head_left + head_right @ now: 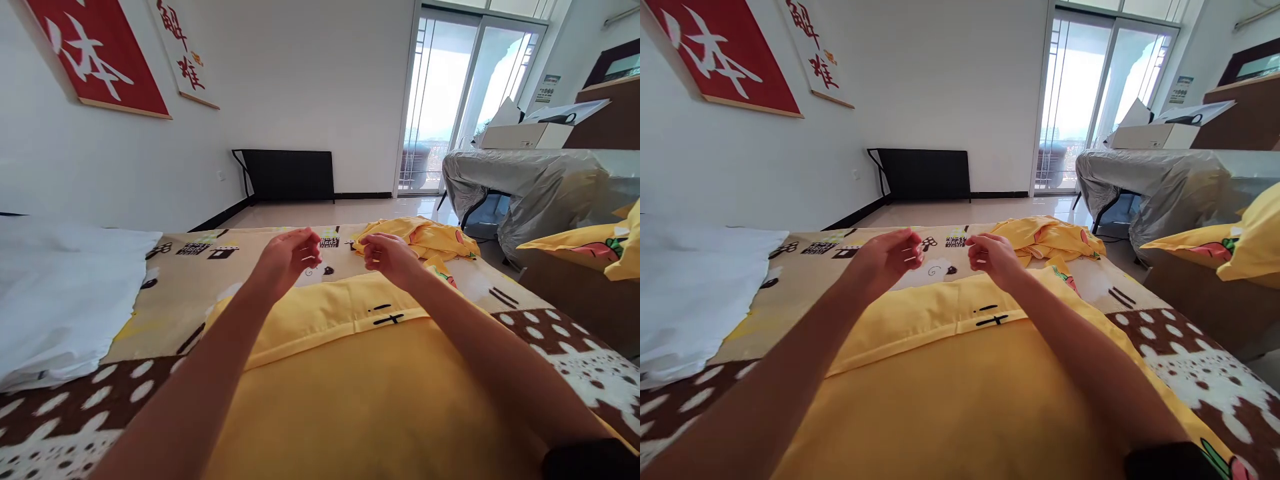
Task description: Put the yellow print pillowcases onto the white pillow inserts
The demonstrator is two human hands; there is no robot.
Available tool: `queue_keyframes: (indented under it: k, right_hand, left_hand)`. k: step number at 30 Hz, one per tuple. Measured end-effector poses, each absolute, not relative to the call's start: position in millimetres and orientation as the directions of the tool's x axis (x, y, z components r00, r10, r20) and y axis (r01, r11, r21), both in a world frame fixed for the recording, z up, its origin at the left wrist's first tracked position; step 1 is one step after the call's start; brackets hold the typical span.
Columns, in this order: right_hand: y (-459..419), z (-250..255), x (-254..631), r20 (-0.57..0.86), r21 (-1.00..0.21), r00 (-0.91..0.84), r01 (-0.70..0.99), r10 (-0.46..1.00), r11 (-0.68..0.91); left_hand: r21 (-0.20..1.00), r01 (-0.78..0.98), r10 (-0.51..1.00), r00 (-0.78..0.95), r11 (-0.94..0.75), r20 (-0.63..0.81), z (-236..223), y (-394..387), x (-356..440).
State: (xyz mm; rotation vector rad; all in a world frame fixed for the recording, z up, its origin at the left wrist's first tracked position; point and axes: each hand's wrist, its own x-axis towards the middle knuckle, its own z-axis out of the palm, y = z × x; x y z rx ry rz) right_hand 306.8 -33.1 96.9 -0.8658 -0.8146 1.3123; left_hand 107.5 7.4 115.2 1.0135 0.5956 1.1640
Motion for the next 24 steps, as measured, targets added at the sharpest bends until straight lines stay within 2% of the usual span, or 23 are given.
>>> queue_keyframes:
  k: [3, 7, 10, 13, 17, 21, 24]
  right_hand:
    - [9, 67, 273, -0.134, -0.829, 0.119, -0.558, 0.984, -0.045]
    - [39, 8, 282, -0.338, -0.789, 0.182, -0.590, 0.923, -0.172]
    - [51, -13, 318, -0.398, -0.783, 0.234, -0.591, 0.887, -0.196]
    - [54, -17, 370, -0.409, -0.800, 0.306, -0.574, 0.860, -0.176]
    - [20, -33, 448, -0.379, -0.860, 0.409, -0.488, 0.830, -0.152]
    - [-42, -61, 500, -0.247, -0.936, 0.420, -0.337, 0.873, -0.103]
    - [-66, -74, 515, -0.130, -0.980, 0.427, -0.192, 0.895, -0.051]
  left_hand:
    - [0.710, -0.688, 0.976, 0.218, 0.152, 0.002, 74, 33, 150]
    - [0.599, -0.731, 0.938, 0.173, 0.327, -0.300, 6, 60, 149]
    - [0.566, -0.751, 0.903, 0.095, 0.341, -0.418, -13, 77, 109]
    - [0.607, -0.737, 0.891, -0.014, 0.298, -0.454, -13, 86, 61]
    - [0.738, -0.631, 0.903, -0.135, 0.240, -0.409, -13, 89, 23]
    - [0.896, -0.418, 0.920, -0.275, 0.147, -0.279, -13, 88, 13]
    - [0.974, -0.197, 0.944, -0.284, 0.112, -0.166, -9, 82, 5]
